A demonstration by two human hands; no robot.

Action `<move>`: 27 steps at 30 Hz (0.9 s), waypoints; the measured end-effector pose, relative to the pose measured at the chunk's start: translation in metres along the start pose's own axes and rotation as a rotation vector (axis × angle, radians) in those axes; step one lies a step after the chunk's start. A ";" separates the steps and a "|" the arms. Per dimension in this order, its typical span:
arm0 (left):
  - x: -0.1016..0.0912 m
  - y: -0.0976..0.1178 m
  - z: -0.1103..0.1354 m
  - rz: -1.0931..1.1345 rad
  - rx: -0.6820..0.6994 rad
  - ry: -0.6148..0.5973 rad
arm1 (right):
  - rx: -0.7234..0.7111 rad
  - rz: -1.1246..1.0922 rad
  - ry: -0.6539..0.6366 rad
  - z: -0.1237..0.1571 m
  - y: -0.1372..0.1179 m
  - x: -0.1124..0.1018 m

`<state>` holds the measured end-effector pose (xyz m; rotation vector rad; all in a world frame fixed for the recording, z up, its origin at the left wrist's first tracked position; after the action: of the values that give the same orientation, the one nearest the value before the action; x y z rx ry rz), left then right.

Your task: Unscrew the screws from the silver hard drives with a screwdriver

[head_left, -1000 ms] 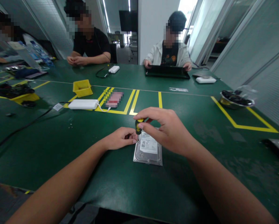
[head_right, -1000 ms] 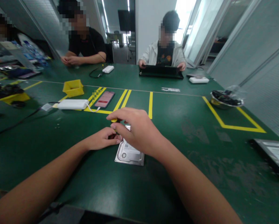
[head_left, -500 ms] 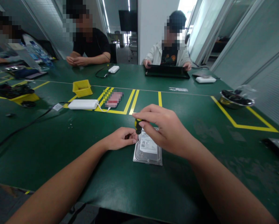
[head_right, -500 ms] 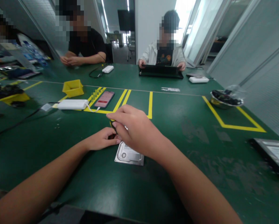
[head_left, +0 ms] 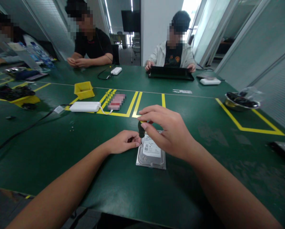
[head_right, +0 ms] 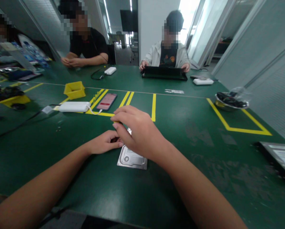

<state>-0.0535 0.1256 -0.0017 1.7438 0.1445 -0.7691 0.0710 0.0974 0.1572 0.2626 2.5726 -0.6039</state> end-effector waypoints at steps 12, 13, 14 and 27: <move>0.001 -0.003 0.000 0.010 -0.004 0.003 | -0.047 0.013 -0.007 0.000 0.000 0.003; 0.001 -0.002 0.000 0.006 0.003 0.008 | -0.041 0.012 -0.010 0.001 0.000 0.003; 0.000 -0.002 0.000 -0.001 0.012 0.012 | -0.035 0.013 -0.013 0.001 0.000 0.002; 0.001 -0.003 0.000 -0.012 0.000 -0.001 | -0.075 -0.027 0.044 0.002 0.001 0.003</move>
<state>-0.0544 0.1264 -0.0051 1.7439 0.1541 -0.7784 0.0698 0.0981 0.1542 0.2186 2.6383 -0.5153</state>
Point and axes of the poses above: each hand's wrist, its own z-axis away from the middle knuckle, its own x-axis out of the palm, y = z × x, the point moved 8 cm from there along -z, towards the middle knuckle, and after that the axes turned 14 degrees about y, right-handed, at the moved point
